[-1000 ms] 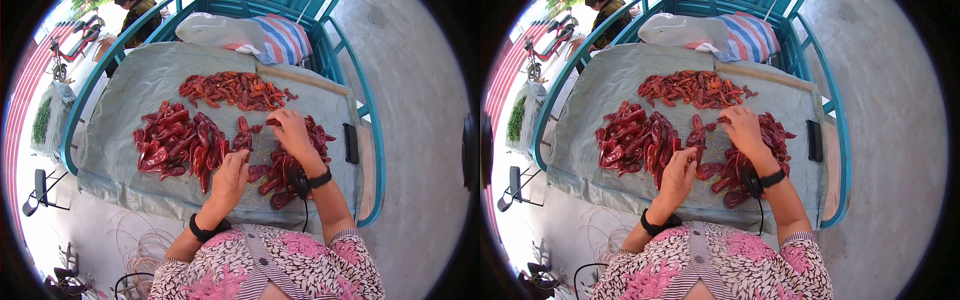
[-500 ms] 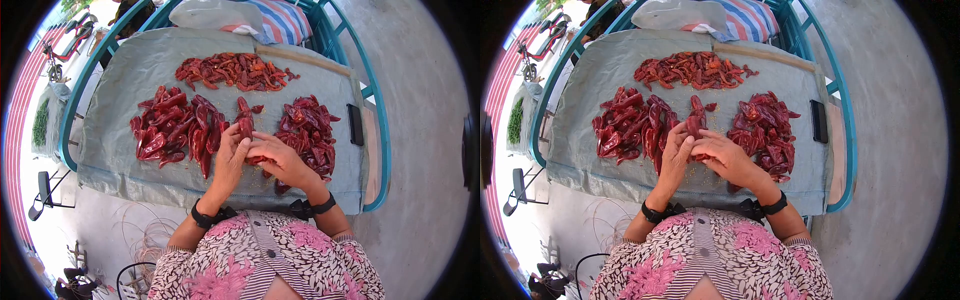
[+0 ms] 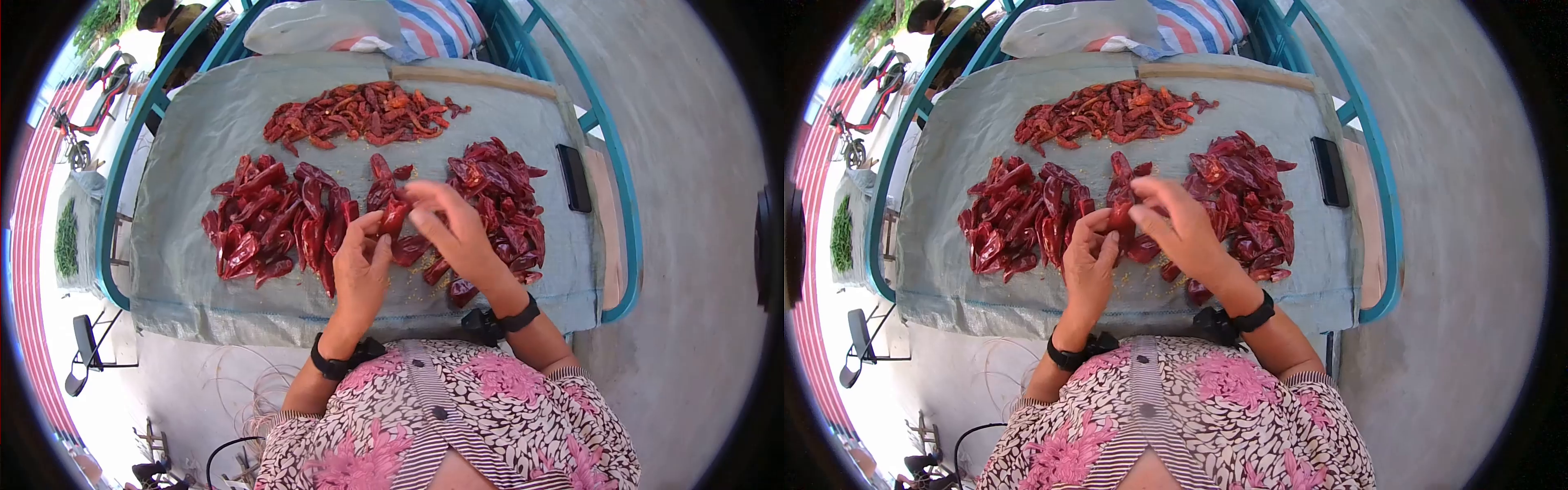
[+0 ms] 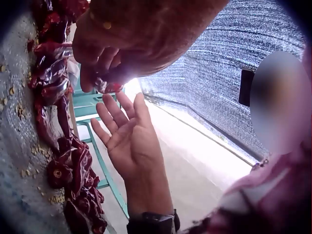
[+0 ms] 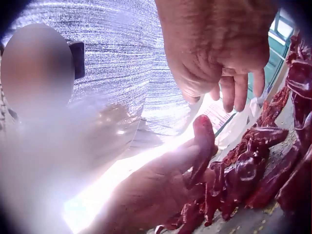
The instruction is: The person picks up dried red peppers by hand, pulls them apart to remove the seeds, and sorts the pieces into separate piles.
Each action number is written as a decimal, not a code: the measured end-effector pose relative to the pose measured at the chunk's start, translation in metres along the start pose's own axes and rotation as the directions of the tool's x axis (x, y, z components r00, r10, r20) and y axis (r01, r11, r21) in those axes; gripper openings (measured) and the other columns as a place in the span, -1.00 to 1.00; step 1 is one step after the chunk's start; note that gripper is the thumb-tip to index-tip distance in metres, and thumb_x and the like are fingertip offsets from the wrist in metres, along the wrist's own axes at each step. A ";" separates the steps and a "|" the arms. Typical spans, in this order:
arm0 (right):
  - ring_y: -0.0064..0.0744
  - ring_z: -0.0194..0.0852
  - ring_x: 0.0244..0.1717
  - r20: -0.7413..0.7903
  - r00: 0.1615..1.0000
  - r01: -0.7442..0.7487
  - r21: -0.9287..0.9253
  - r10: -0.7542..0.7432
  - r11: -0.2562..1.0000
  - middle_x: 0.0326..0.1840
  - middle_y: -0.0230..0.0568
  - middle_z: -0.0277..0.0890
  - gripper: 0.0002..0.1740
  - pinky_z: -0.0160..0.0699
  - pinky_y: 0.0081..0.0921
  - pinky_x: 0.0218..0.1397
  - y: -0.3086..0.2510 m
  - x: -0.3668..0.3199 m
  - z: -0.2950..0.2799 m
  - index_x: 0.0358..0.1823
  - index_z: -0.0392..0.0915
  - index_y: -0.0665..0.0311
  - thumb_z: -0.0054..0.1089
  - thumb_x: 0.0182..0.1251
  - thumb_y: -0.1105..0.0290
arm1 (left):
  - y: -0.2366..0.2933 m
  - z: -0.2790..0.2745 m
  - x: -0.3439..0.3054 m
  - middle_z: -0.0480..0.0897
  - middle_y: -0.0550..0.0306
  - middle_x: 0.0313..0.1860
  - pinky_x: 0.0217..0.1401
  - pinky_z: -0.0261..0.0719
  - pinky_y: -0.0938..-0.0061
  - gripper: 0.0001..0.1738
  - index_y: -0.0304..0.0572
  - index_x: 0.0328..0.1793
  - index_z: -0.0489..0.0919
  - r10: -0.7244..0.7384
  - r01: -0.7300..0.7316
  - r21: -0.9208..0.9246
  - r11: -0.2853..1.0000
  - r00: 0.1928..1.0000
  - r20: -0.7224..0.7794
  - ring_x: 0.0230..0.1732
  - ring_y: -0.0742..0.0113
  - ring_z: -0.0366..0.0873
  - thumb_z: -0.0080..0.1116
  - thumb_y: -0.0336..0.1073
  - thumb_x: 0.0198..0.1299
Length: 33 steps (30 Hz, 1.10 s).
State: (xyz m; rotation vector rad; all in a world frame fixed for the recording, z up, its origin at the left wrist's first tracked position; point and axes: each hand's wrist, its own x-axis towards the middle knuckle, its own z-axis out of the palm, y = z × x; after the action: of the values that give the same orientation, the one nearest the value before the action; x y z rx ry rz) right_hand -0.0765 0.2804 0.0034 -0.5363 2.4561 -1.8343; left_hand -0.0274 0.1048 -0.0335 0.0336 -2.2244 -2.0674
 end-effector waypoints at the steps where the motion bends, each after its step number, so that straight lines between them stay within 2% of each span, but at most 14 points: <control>1: -0.09 0.63 0.14 0.025 0.997 0.076 -0.126 -0.074 0.989 0.20 0.03 0.59 -0.53 0.58 -0.24 0.24 0.002 -0.002 0.001 0.30 0.55 0.30 0.35 0.46 0.27 | 0.000 0.000 0.000 0.68 0.17 0.05 -0.13 0.54 0.63 -0.60 -0.24 0.37 0.54 0.022 -0.021 0.028 0.999 1.000 -0.013 -0.18 0.59 0.53 0.21 -0.54 0.43; 2: -0.09 0.64 0.10 0.048 0.983 0.182 -0.241 -0.175 0.953 0.17 0.02 0.61 -0.54 0.59 -0.24 0.21 0.010 -0.002 0.003 0.29 0.55 0.30 0.34 0.46 0.27 | 0.001 -0.001 0.000 0.69 0.17 0.03 -0.15 0.55 0.62 -0.60 -0.24 0.35 0.55 0.016 -0.016 0.065 0.998 1.000 0.008 -0.20 0.59 0.54 0.23 -0.54 0.41; 4: -0.06 0.63 0.08 0.039 0.999 -0.022 -0.082 0.025 0.996 0.13 -0.03 0.64 -0.58 0.58 -0.21 0.19 0.004 -0.007 0.005 0.26 0.58 0.27 0.33 0.47 0.28 | 0.004 -0.002 0.000 0.71 0.18 -0.02 -0.17 0.55 0.61 -0.61 -0.25 0.31 0.59 0.004 -0.010 0.138 0.990 0.999 0.043 -0.24 0.59 0.54 0.28 -0.53 0.36; 7: -0.03 0.61 0.08 -0.004 0.988 0.143 -0.343 -0.154 0.928 0.08 -0.08 0.66 -0.64 0.54 -0.15 0.18 0.019 -0.006 -0.014 0.20 0.62 0.22 0.34 0.42 0.34 | 0.000 -0.005 0.001 0.72 0.15 -0.04 -0.21 0.56 0.58 -0.60 -0.23 0.27 0.62 0.218 -0.201 0.380 0.903 0.976 -0.004 -0.29 0.55 0.56 0.33 -0.53 0.31; 10: -0.05 0.56 0.11 -0.163 0.936 0.106 -0.715 -0.312 0.691 0.04 -0.16 0.66 -0.63 0.45 -0.08 0.23 0.027 0.003 -0.040 0.11 0.64 0.14 0.39 0.25 0.41 | 0.004 -0.012 0.007 0.73 0.13 -0.06 -0.20 0.58 0.54 -0.59 -0.20 0.27 0.64 0.213 -0.168 0.412 0.896 0.975 -0.066 -0.31 0.51 0.55 0.35 -0.53 0.28; 15: -0.11 0.46 0.22 -0.227 0.952 -0.105 -0.872 -0.206 0.479 0.05 -0.27 0.63 -0.57 0.33 -0.08 0.32 0.050 0.010 -0.064 0.12 0.63 0.06 0.44 0.20 0.42 | 0.005 -0.027 0.022 0.54 0.03 0.24 -0.11 0.61 0.49 -0.48 -0.16 0.35 0.58 0.474 -0.252 0.675 0.694 0.865 -0.164 -0.28 0.40 0.57 0.37 -0.54 0.24; 18: -0.13 0.51 0.14 -0.177 0.970 -0.089 -0.895 -0.165 0.438 -0.03 -0.28 0.65 -0.61 0.33 -0.09 0.30 0.065 0.013 -0.069 0.08 0.65 0.04 0.44 0.20 0.40 | 0.004 -0.025 0.021 0.56 0.04 0.22 -0.12 0.60 0.49 -0.52 -0.16 0.31 0.60 0.373 -0.272 0.502 0.821 0.921 -0.110 -0.27 0.39 0.58 0.35 -0.55 0.25; 22: -0.14 0.57 0.03 -0.244 0.947 -0.073 -0.799 -0.210 0.597 -0.10 -0.26 0.68 -0.67 0.39 -0.12 0.26 0.063 0.014 -0.070 0.03 0.67 0.09 0.43 0.23 0.40 | 0.004 -0.013 0.012 0.57 0.03 0.21 -0.17 0.62 0.48 -0.58 -0.16 0.25 0.64 0.342 -0.312 0.446 0.839 0.939 0.014 -0.25 0.41 0.62 0.32 -0.57 0.27; 23: -0.14 0.58 0.01 -0.268 0.942 -0.061 -0.728 -0.201 0.683 -0.11 -0.24 0.68 -0.69 0.41 -0.14 0.25 0.058 0.012 -0.067 0.02 0.68 0.11 0.43 0.24 0.40 | 0.007 -0.011 0.008 0.58 0.02 0.24 -0.02 0.64 0.39 -0.52 -0.15 0.28 0.63 0.223 -0.216 0.404 0.889 0.974 0.030 -0.08 0.27 0.65 0.35 -0.57 0.22; 24: -0.14 0.59 -0.02 -0.292 0.937 -0.049 -0.649 -0.189 0.759 -0.12 -0.22 0.69 -0.71 0.43 -0.15 0.23 0.049 0.010 -0.063 0.01 0.68 0.13 0.42 0.25 0.40 | 0.008 -0.010 0.008 0.58 0.01 0.26 0.06 0.62 0.34 -0.49 -0.15 0.30 0.62 0.301 -0.293 0.453 0.842 0.952 0.056 0.00 0.21 0.63 0.36 -0.57 0.20; 26: -0.17 0.60 -0.02 -0.226 0.968 -0.019 -0.493 -0.108 0.870 -0.09 -0.20 0.70 -0.71 0.50 -0.21 0.17 0.026 0.001 -0.052 0.03 0.68 0.19 0.41 0.28 0.40 | 0.012 -0.005 0.012 0.59 0.00 0.32 0.22 0.58 0.25 -0.42 -0.14 0.35 0.61 0.445 -0.436 0.539 0.721 0.887 0.121 0.15 0.09 0.59 0.38 -0.57 0.15; 27: -0.18 0.60 -0.02 -0.188 0.980 -0.010 -0.406 -0.073 0.914 -0.07 -0.19 0.70 -0.72 0.53 -0.23 0.14 0.013 -0.004 -0.044 0.03 0.68 0.21 0.40 0.30 0.40 | 0.018 -0.003 0.012 0.58 0.02 0.39 0.37 0.48 0.16 -0.31 -0.11 0.41 0.58 0.412 -0.424 0.528 0.736 0.899 0.147 0.30 -0.03 0.49 0.43 -0.55 0.08; 30: -0.51 0.61 -0.15 0.061 0.978 -0.200 0.030 0.198 0.979 -0.12 -0.32 0.66 -0.78 0.58 -0.50 -0.07 -0.013 -0.018 -0.027 0.02 0.68 0.29 0.34 0.43 0.37 | 0.023 0.002 0.016 0.58 0.05 0.40 0.39 0.46 0.16 -0.24 -0.08 0.43 0.57 0.472 -0.515 0.611 0.602 0.846 0.248 0.31 -0.05 0.48 0.49 -0.51 0.01; 33: -0.57 0.60 -0.18 0.183 0.940 -0.322 0.191 0.289 0.927 -0.11 -0.35 0.64 -0.80 0.57 -0.56 -0.09 -0.004 -0.024 -0.024 -0.01 0.68 0.31 0.31 0.48 0.36 | 0.014 -0.002 0.013 0.71 0.08 0.16 0.27 0.54 0.22 -0.28 -0.07 0.36 0.61 0.419 -0.492 0.569 0.659 0.868 0.266 0.17 0.01 0.57 0.54 -0.45 -0.03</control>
State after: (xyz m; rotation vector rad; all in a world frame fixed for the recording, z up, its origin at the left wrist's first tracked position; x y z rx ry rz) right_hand -0.0582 0.3087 0.0099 -0.2497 2.0669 -1.8251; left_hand -0.0393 0.1027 -0.0186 -0.5505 -2.5347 -1.0358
